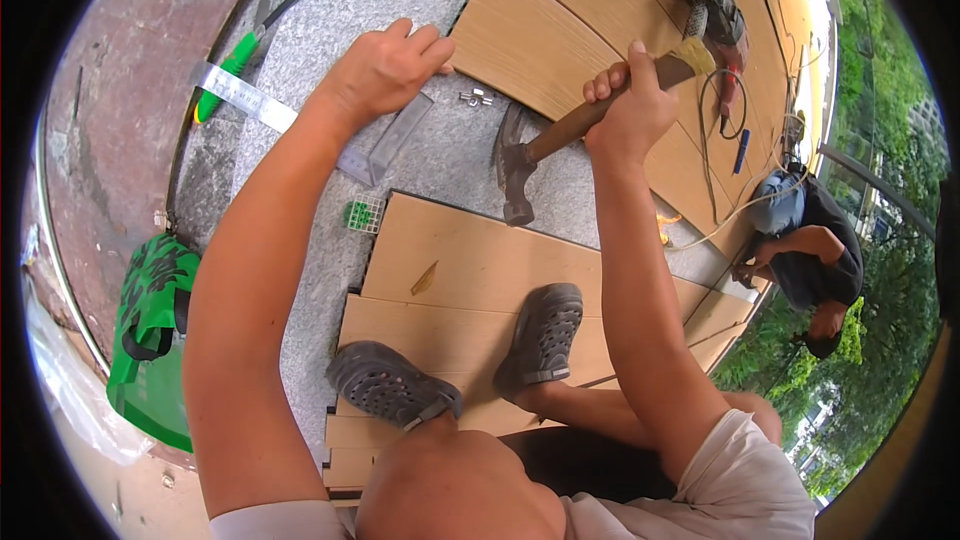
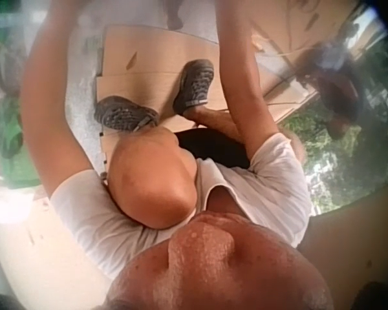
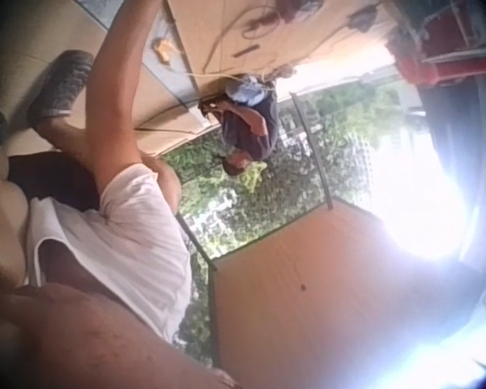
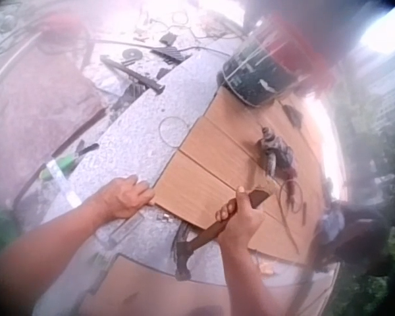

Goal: The person installs decking boards by drilling, positioning metal clips between the planks, hammering the boards into place with a hammer and chisel, and fastening components using a power drill.

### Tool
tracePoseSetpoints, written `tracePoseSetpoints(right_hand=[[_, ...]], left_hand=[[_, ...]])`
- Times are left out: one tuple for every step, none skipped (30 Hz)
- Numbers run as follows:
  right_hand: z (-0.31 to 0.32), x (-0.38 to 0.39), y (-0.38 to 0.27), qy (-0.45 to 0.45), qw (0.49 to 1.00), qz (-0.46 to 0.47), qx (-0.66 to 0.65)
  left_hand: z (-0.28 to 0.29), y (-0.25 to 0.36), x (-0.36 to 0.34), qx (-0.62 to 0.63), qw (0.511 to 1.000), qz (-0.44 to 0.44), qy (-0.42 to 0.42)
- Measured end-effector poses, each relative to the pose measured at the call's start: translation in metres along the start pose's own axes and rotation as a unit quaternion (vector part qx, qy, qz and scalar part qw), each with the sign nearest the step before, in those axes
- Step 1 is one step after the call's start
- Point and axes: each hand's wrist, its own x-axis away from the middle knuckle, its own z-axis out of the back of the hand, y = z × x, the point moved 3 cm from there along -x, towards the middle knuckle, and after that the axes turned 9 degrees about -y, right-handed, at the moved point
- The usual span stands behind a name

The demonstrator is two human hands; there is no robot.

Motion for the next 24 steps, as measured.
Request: tracePoseSetpoints(right_hand=[[0.005,0.004,-0.002,0.016,1.0,0.021,-0.008],[0.009,0.007,-0.003,0.017,0.999,0.031,-0.008],[0.011,0.005,-0.002,0.017,0.999,0.03,-0.009],[0.012,0.001,0.002,0.017,1.0,0.004,-0.011],[0.013,-0.004,0.006,0.018,1.0,-0.021,-0.012],[0.011,-0.012,0.002,0.026,0.998,-0.048,-0.013],[0.011,-0.015,-0.002,0.028,0.999,-0.043,-0.014],[0.01,-0.018,-0.006,0.038,0.998,-0.052,-0.007],[0.007,-0.018,-0.002,0.043,0.997,-0.067,0.003],[0.005,-0.016,-0.001,0.043,0.997,-0.067,0.005],[0.003,-0.012,0.0,0.041,0.997,-0.068,0.005],[0.002,-0.006,-0.001,0.037,0.998,-0.047,0.01],[0.0,0.0,-0.003,0.034,0.999,-0.027,0.014],[-0.002,0.005,-0.002,0.033,0.999,-0.03,0.014],[-0.003,0.011,-0.005,0.026,1.0,-0.002,0.016],[-0.004,0.015,-0.008,0.019,0.999,0.026,0.018],[-0.004,0.018,-0.009,0.02,0.999,0.026,0.018],[-0.005,0.02,-0.009,0.007,0.999,0.037,0.015],[-0.006,0.022,-0.01,-0.006,0.999,0.049,0.013],[-0.007,0.024,-0.01,-0.005,0.999,0.049,0.012],[-0.01,0.025,-0.01,-0.01,0.999,0.048,0.016],[-0.013,0.025,-0.011,-0.016,0.998,0.048,0.02],[-0.016,0.023,-0.015,-0.015,0.999,0.048,0.018],[-0.02,0.02,-0.024,-0.027,0.998,0.05,0.009]], left_hand=[[0.0,0.0,-0.001,0.001,1.0,0.0,0.003],[-0.001,0.001,-0.002,0.001,1.0,0.0,0.002],[-0.003,0.0,0.0,0.001,1.0,0.002,-0.001],[-0.005,0.0,0.001,0.002,1.0,0.004,-0.004],[-0.006,-0.001,0.005,0.001,1.0,0.005,-0.006],[-0.004,-0.002,0.002,-0.001,1.0,0.004,-0.005],[-0.001,-0.002,-0.002,-0.003,1.0,0.004,-0.004],[0.0,-0.002,-0.006,-0.003,1.0,-0.001,-0.002],[0.0,-0.001,-0.002,0.0,1.0,0.0,0.001],[0.001,-0.002,0.0,0.002,1.0,0.0,0.003],[0.0,-0.003,0.0,0.002,1.0,0.003,0.003],[0.0,-0.002,0.0,0.005,1.0,0.002,0.007],[0.0,-0.002,0.001,0.007,1.0,0.002,0.01],[0.0,-0.002,0.001,0.007,1.0,0.004,0.008],[-0.001,-0.003,0.0,-0.005,1.0,0.005,0.005],[-0.002,-0.003,0.0,-0.017,1.0,0.005,0.001],[-0.002,-0.002,0.0,-0.016,1.0,0.005,0.0],[-0.003,-0.002,0.001,-0.012,1.0,0.005,0.003],[-0.003,-0.002,0.001,-0.008,1.0,0.004,0.005],[-0.003,-0.001,0.0,-0.007,1.0,0.003,0.004],[-0.002,-0.001,0.001,-0.008,1.0,0.003,0.005],[-0.002,-0.002,0.0,-0.009,1.0,0.002,0.007],[-0.001,-0.002,0.0,-0.01,1.0,0.001,0.005],[0.0,-0.002,-0.001,-0.016,1.0,0.004,0.005]])
